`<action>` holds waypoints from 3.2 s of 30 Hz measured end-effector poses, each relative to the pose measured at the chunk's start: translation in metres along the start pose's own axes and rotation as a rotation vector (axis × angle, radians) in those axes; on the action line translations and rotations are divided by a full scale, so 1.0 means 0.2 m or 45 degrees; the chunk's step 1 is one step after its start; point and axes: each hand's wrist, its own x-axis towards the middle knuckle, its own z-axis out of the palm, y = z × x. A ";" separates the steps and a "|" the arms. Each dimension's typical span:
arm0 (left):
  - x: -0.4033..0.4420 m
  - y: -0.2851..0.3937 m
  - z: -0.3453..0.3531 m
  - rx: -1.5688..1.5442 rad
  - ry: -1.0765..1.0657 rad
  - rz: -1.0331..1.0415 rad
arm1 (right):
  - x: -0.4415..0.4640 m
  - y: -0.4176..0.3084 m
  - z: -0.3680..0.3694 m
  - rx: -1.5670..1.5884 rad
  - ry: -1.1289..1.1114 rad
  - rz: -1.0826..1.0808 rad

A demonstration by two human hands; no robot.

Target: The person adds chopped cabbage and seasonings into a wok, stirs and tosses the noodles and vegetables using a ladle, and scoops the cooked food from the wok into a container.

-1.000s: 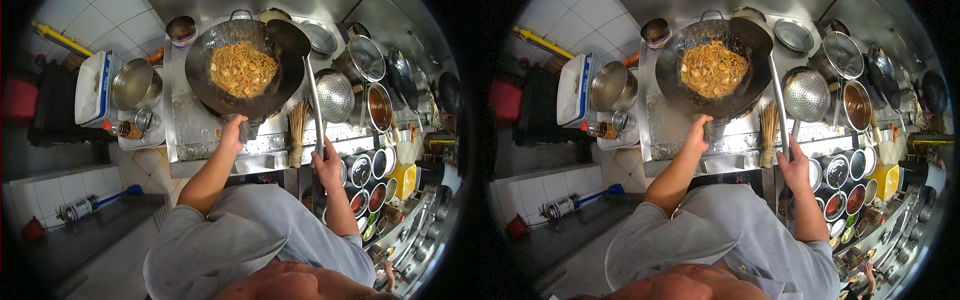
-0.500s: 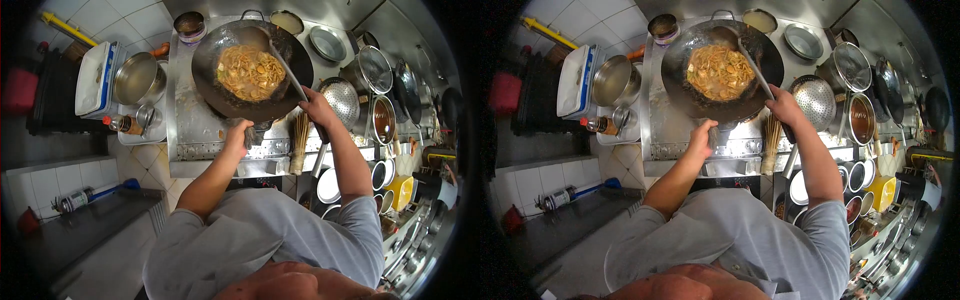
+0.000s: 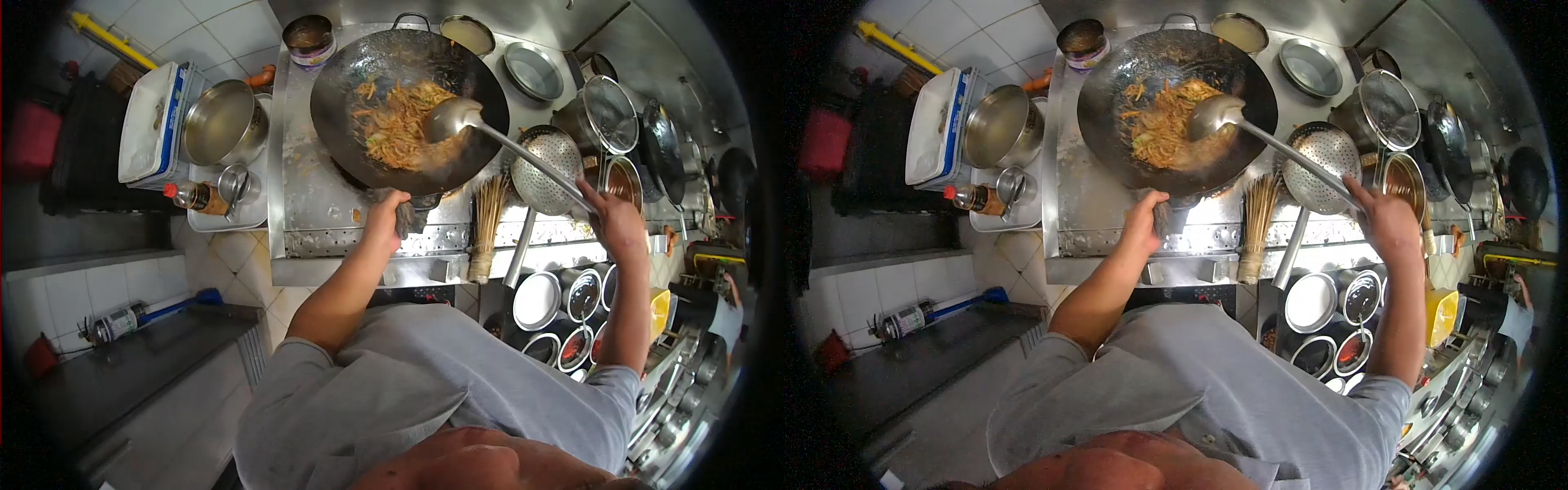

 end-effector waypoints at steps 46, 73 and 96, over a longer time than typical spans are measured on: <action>-0.07 0.08 0.05 0.094 -0.081 -0.059 | 0.43 -0.63 0.45 1.084 0.022 0.355; -0.02 0.04 0.01 0.047 -0.117 -0.039 | -0.07 -0.71 0.88 1.323 0.167 0.455; -0.43 0.00 0.06 0.267 0.137 0.022 | -0.46 -0.24 -0.01 0.671 -0.130 0.022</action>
